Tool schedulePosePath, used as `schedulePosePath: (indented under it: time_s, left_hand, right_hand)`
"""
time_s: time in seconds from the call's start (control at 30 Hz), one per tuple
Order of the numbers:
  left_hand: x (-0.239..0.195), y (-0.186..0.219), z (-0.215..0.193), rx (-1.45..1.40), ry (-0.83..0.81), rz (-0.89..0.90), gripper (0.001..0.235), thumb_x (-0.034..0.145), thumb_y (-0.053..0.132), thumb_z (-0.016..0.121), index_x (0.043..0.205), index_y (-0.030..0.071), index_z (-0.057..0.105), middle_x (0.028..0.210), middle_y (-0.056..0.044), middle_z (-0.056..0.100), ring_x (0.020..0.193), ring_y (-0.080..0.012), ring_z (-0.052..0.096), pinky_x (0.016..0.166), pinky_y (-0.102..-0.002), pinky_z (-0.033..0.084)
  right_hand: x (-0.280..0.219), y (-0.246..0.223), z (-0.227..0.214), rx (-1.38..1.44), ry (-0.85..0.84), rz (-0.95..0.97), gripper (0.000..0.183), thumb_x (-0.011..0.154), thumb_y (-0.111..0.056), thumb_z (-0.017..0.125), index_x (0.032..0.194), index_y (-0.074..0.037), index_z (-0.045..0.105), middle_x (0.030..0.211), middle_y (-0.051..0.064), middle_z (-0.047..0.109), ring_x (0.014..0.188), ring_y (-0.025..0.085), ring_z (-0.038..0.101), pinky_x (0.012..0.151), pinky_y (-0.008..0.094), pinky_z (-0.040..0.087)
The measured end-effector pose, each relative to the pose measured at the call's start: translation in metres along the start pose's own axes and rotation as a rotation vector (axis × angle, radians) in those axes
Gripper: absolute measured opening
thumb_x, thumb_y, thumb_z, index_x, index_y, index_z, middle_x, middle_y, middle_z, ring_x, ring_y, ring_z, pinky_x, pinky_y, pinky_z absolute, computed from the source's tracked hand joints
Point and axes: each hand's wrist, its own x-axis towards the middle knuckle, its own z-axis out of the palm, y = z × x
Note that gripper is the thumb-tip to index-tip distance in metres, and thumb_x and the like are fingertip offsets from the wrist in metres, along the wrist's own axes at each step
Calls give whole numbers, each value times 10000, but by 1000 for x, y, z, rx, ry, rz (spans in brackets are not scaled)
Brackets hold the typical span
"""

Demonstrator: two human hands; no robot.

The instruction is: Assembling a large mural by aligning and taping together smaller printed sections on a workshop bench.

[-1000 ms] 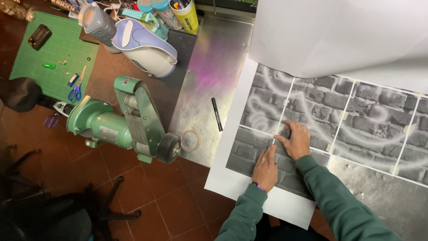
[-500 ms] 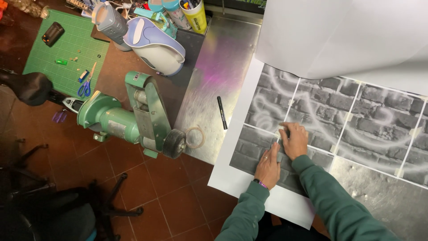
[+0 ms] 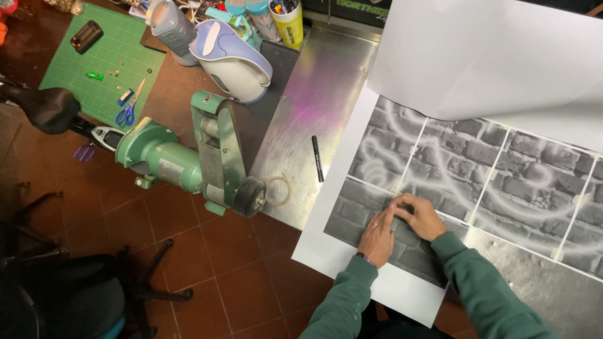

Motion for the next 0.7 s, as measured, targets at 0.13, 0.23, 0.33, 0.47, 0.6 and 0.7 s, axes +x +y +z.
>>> schedulePosePath:
  time_s: [0.13, 0.23, 0.33, 0.47, 0.6, 0.7]
  left_hand:
    - [-1, 0, 0, -22, -11, -8, 896, 954, 6, 617, 1642, 5, 43, 1564, -205, 490, 1389, -392, 514, 1237, -493, 331]
    - [2, 5, -8, -64, -12, -15, 948, 950, -1, 608, 1624, -51, -57, 1597, -182, 477, 1375, -390, 525, 1235, -485, 326]
    - [3, 8, -12, -66, -29, -33, 966, 943, -6, 620, 1626, -52, -61, 1592, -177, 479, 1377, -396, 531, 1233, -476, 331]
    - [3, 3, -4, -23, -24, -39, 975, 924, 3, 656, 1630, -36, -15, 1566, -194, 519, 1362, -456, 492, 1196, -484, 362]
    - [4, -4, -4, -58, -42, -105, 949, 934, 21, 664, 1663, -27, 59, 1480, -228, 553, 1409, -432, 503, 1158, -480, 416]
    - [14, -4, -23, 22, -37, -98, 918, 899, 54, 721, 1647, -11, 191, 1488, -259, 511, 1386, -432, 482, 1145, -497, 413]
  right_hand:
    - [2, -15, -2, -304, 120, -14, 153, 896, -149, 749, 1003, -40, 748, 979, 85, 750, 882, 264, 711, 810, 372, 552]
    - [13, -25, -7, -422, 238, 22, 142, 897, -149, 759, 997, -49, 753, 960, 105, 739, 839, 291, 705, 779, 389, 546]
    - [34, -33, -2, -317, 217, 43, 142, 911, -132, 746, 1028, -54, 726, 953, 102, 737, 817, 280, 726, 777, 393, 567]
    - [60, -42, 18, -265, 87, -173, 399, 810, -35, 755, 1185, -58, 622, 1111, 93, 721, 1033, 281, 699, 837, 410, 564]
    - [67, -25, 23, -350, 59, -117, 536, 772, 18, 772, 1263, -100, 593, 1139, 81, 707, 1077, 285, 664, 890, 412, 549]
    - [69, -27, 22, -327, 44, -90, 554, 770, 24, 782, 1271, -107, 584, 1134, 75, 691, 1075, 283, 650, 882, 405, 542]
